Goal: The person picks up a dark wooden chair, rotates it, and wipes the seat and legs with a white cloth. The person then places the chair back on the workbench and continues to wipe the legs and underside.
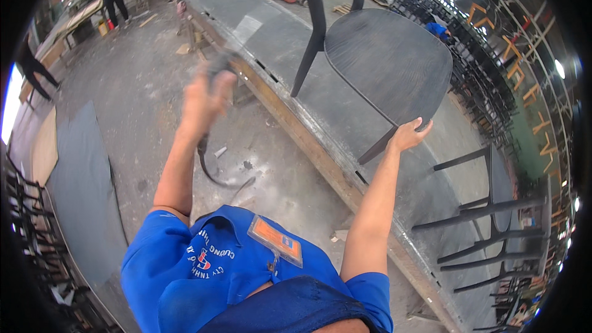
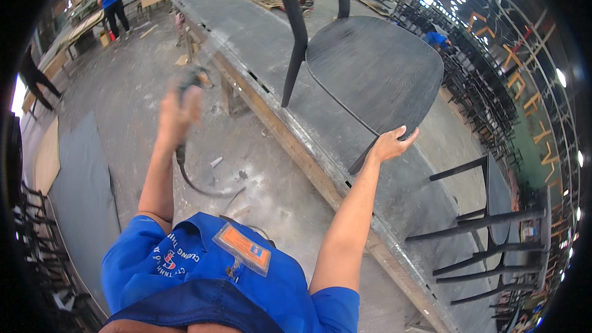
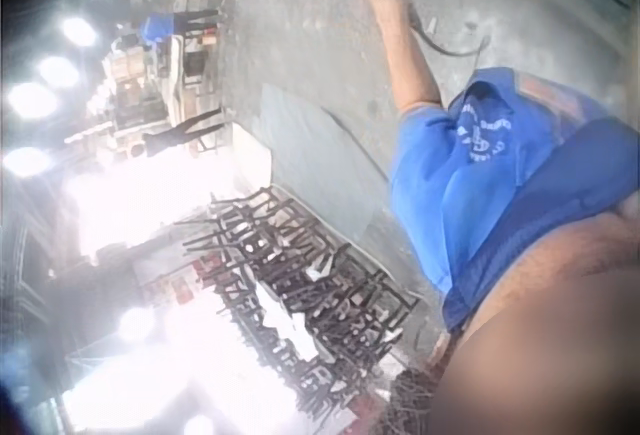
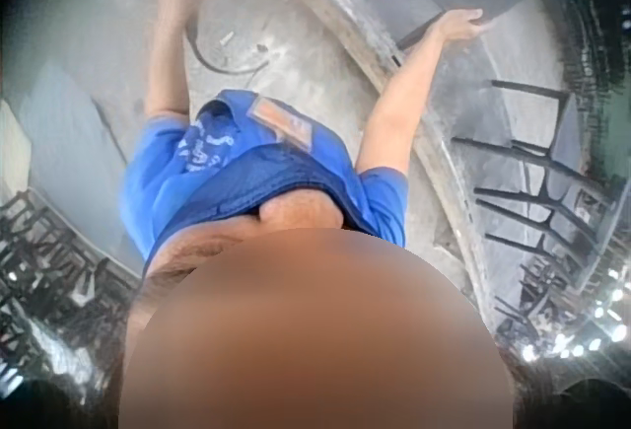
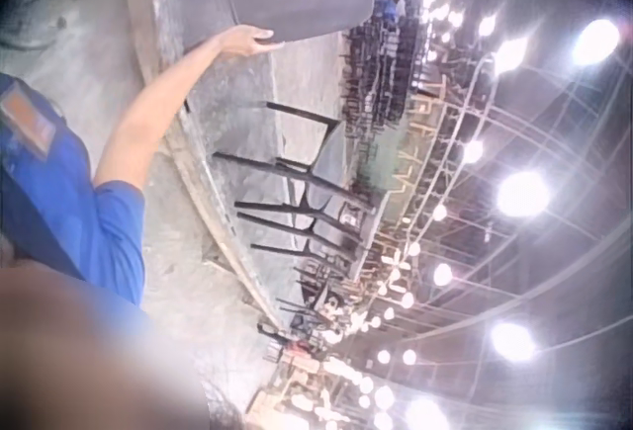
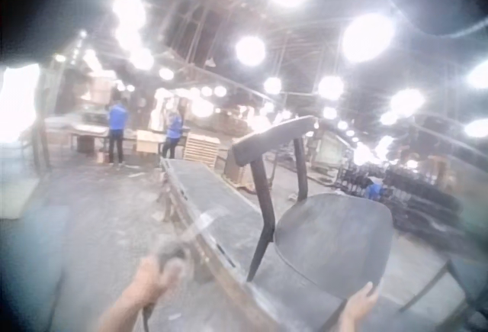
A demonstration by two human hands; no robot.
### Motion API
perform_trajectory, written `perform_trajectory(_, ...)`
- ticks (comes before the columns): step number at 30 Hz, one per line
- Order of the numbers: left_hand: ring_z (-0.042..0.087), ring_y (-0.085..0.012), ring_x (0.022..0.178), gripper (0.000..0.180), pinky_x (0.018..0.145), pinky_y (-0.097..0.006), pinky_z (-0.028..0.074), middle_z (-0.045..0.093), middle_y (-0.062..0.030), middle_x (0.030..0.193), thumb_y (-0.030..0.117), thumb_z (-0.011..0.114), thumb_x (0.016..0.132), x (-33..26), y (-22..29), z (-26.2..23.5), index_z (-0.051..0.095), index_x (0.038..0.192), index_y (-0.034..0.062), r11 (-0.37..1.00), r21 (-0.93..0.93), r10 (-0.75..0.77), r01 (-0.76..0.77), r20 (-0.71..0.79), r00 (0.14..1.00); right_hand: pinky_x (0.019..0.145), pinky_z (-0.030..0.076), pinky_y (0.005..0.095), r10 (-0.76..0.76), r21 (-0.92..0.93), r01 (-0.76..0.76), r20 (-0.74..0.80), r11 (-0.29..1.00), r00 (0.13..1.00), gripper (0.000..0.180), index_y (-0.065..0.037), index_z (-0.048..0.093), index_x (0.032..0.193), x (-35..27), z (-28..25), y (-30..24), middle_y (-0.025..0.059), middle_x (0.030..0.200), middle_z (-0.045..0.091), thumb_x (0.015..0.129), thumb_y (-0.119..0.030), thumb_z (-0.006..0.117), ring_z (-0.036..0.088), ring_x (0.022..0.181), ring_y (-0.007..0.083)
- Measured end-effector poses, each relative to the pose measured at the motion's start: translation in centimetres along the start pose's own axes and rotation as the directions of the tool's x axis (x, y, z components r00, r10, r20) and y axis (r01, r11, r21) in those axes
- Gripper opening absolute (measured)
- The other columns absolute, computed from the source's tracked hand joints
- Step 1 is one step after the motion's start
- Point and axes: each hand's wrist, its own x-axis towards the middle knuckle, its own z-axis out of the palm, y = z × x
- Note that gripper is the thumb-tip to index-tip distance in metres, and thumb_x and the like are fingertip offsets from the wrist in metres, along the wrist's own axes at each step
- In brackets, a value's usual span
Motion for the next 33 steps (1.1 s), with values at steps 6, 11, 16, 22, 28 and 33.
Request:
perform_trajectory(6, 0.063, -0.0171, 0.062, 0.041, 0.056, -0.031, 0.049, 0.064, -0.0088, 0.075, 0.039, 0.058, 0.091, -2.1, -2.7, 6.7, 0.054, 0.107, 0.0012, 0.990, -0.123, 0.077, -0.065, 0.100, 0.992, 0.106, 0.032, 0.0409, 0.043, -0.006, -0.043, 0.075, 0.999, 0.996, 0.050, 0.000, 0.036, 0.138, 1.8, 1.0, 0.5, 0.0206, 0.140, 0.040, 0.093, -0.019, 0.047, 0.041, 0.128, 0.0344)
perform_trajectory(11, 0.061, -0.0154, 0.065, 0.038, 0.056, -0.029, 0.045, 0.062, -0.0053, 0.073, 0.044, 0.058, 0.090, -1.9, -14.1, 16.1, 0.055, 0.090, 0.0066, 0.601, -0.534, -0.470, 0.594, 0.365, 0.804, 0.106, 0.032, 0.0382, 0.014, 0.003, -0.014, 0.071, 1.000, 0.997, 0.051, 0.004, 0.036, 0.136, 5.5, 3.6, 2.6, 0.0259, 0.137, 0.040, 0.092, -0.018, 0.048, 0.042, 0.127, 0.0341)
perform_trajectory(16, 0.054, -0.0122, 0.066, 0.034, 0.058, -0.027, 0.043, 0.055, -0.0006, 0.068, 0.044, 0.057, 0.091, 0.3, -28.9, 26.0, 0.059, 0.082, 0.0106, 0.366, -0.574, -0.730, 0.733, 0.312, 0.609, 0.090, 0.041, 0.0352, 0.131, 0.036, -0.139, 0.172, 0.990, 0.976, 0.051, 0.006, 0.042, 0.132, 11.5, 6.5, 6.0, 0.0246, 0.121, 0.054, 0.089, -0.020, 0.054, 0.056, 0.105, 0.0278)
perform_trajectory(22, 0.054, -0.0118, 0.062, 0.041, 0.057, -0.031, 0.045, 0.059, -0.0034, 0.075, 0.036, 0.062, 0.089, 16.9, -37.4, 36.4, 0.060, 0.108, -0.0007, 0.600, -0.545, -0.703, 0.585, -0.009, 0.712, 0.087, 0.040, 0.0538, 0.459, -0.211, -0.428, 0.122, 0.879, 0.880, 0.056, -0.011, 0.044, 0.135, 18.7, 10.4, 8.1, 0.0110, 0.137, 0.043, 0.085, -0.033, 0.059, 0.048, 0.114, 0.0303)
perform_trajectory(28, 0.057, -0.0378, 0.108, 0.056, 0.094, -0.039, 0.043, 0.060, -0.0253, 0.113, 0.036, 0.065, 0.085, 26.7, -43.2, 44.7, 0.051, 0.123, -0.0024, 0.820, -0.159, -0.571, 0.550, -0.281, 0.771, 0.084, 0.041, 0.0575, 0.510, -0.238, -0.467, 0.172, 0.852, 0.843, 0.062, -0.008, 0.051, 0.127, 20.0, 9.5, 7.9, 0.0135, 0.126, 0.052, 0.080, -0.045, 0.064, 0.047, 0.115, 0.0336)
perform_trajectory(33, 0.053, -0.0387, 0.111, 0.055, 0.097, -0.041, 0.041, 0.056, -0.0239, 0.119, 0.030, 0.067, 0.083, 24.8, -45.2, 47.1, 0.048, 0.125, -0.0009, 0.679, -0.151, -0.698, 0.718, 0.170, 0.696, 0.091, 0.032, 0.0666, 0.490, -0.404, -0.400, 0.145, 0.823, 0.860, 0.062, -0.007, 0.045, 0.132, 19.2, 10.6, 6.2, 0.0130, 0.134, 0.047, 0.084, -0.044, 0.056, 0.039, 0.126, 0.0342)
